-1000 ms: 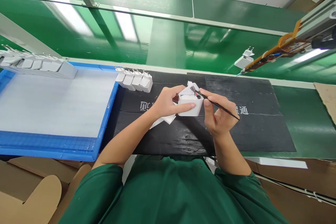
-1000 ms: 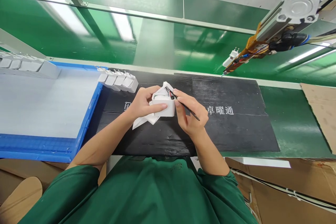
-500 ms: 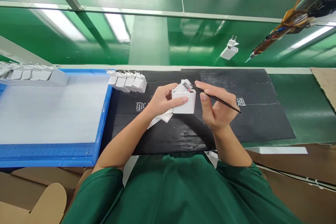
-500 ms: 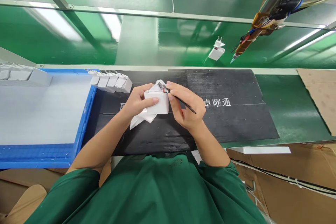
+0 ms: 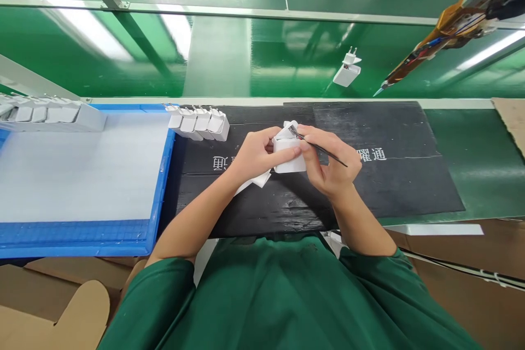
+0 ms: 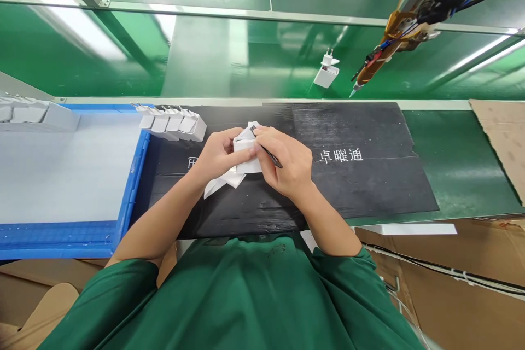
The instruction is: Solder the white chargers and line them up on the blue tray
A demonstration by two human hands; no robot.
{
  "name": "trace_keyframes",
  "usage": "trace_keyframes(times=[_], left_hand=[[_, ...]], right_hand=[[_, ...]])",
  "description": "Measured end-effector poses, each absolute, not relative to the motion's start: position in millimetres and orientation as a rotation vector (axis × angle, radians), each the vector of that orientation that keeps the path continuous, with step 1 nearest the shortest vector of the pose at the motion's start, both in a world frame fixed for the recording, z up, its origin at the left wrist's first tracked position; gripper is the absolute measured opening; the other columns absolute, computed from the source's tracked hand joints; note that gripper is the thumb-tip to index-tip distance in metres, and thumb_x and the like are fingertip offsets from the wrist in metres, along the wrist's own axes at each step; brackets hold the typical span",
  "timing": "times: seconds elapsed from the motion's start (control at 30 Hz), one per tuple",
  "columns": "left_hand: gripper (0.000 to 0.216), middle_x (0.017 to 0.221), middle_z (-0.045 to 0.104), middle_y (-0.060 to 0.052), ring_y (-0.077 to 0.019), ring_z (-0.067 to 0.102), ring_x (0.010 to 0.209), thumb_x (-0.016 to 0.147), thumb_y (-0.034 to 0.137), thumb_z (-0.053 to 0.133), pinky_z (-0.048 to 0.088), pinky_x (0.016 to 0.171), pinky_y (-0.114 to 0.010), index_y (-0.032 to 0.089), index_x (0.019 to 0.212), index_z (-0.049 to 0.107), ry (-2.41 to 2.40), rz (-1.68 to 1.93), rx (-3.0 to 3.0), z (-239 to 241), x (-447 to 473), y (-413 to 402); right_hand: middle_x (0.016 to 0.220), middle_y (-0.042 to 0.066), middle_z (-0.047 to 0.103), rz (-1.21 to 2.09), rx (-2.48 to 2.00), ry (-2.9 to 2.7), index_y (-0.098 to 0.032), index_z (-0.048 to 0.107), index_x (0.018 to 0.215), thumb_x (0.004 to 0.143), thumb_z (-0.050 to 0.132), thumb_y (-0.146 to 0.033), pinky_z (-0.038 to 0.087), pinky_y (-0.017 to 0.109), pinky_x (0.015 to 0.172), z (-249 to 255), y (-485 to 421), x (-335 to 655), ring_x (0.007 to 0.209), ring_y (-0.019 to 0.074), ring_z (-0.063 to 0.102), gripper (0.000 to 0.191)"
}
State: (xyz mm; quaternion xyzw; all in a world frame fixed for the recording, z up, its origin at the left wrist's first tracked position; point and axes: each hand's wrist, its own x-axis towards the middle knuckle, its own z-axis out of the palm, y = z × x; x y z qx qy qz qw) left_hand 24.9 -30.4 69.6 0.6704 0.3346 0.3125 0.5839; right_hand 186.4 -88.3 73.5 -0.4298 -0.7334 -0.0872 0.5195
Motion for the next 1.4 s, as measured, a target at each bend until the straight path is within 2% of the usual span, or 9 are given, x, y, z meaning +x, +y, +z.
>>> trace_keyframes(times=[0.43, 0.73, 1.03, 1.2, 1.4], left_hand=[[0.034, 0.063, 0.049, 0.003, -0.0093, 0.043, 0.057, 0.074, 0.047, 0.068, 0.033, 0.050, -0.021, 0.017, 0.072, 0.053, 0.784, 0.716, 1.592, 67.0, 24.8, -28.2], [0.034, 0.065, 0.052, 0.002, -0.0098, 0.046, 0.059, 0.074, 0.048, 0.070, 0.035, 0.051, -0.021, 0.016, 0.075, 0.056, 0.796, 0.724, 1.567, 64.1, 25.5, -27.8], [0.035, 0.063, 0.049, 0.003, -0.0080, 0.042, 0.056, 0.074, 0.048, 0.070, 0.031, 0.049, -0.020, 0.016, 0.072, 0.055, 0.798, 0.731, 1.587, 65.3, 25.8, -26.8], [0.036, 0.065, 0.050, 0.003, -0.0077, 0.045, 0.056, 0.073, 0.048, 0.071, 0.034, 0.049, -0.019, 0.015, 0.075, 0.057, 0.766, 0.717, 1.534, 66.5, 26.9, -27.3], [0.043, 0.076, 0.064, -0.001, -0.0108, 0.057, 0.063, 0.077, 0.053, 0.069, 0.043, 0.054, -0.020, 0.014, 0.094, 0.066, 0.718, 0.705, 1.590, 62.9, 23.2, -22.9]], right_hand=[[0.101, 0.005, 0.078, -0.288, -1.087, -1.767, -0.025, 0.061, 0.109, 0.088, 0.060, -0.012, 0.064, 0.028, 0.075, 72.6, -87.3, 182.7, 0.089, 0.0183, 0.076, 0.025], [0.098, 0.003, 0.079, -0.230, -1.181, -1.731, -0.024, 0.063, 0.100, 0.093, 0.056, -0.018, 0.065, 0.030, 0.076, 73.5, -88.0, 179.6, 0.090, 0.0179, 0.076, 0.012], [0.094, 0.001, 0.078, -0.229, -1.138, -1.719, -0.024, 0.062, 0.106, 0.090, 0.059, -0.014, 0.061, 0.024, 0.072, 75.3, -86.2, 181.1, 0.085, 0.0150, 0.076, 0.019], [0.094, 0.001, 0.077, -0.148, -1.131, -1.654, -0.026, 0.062, 0.106, 0.091, 0.058, -0.017, 0.063, 0.029, 0.072, 72.3, -90.1, 181.4, 0.086, 0.0169, 0.075, 0.017], [0.103, 0.001, 0.073, -0.090, -1.057, -1.480, -0.032, 0.058, 0.116, 0.092, 0.057, -0.020, 0.064, 0.038, 0.080, 70.1, -87.3, 196.1, 0.097, 0.0196, 0.073, 0.026]])
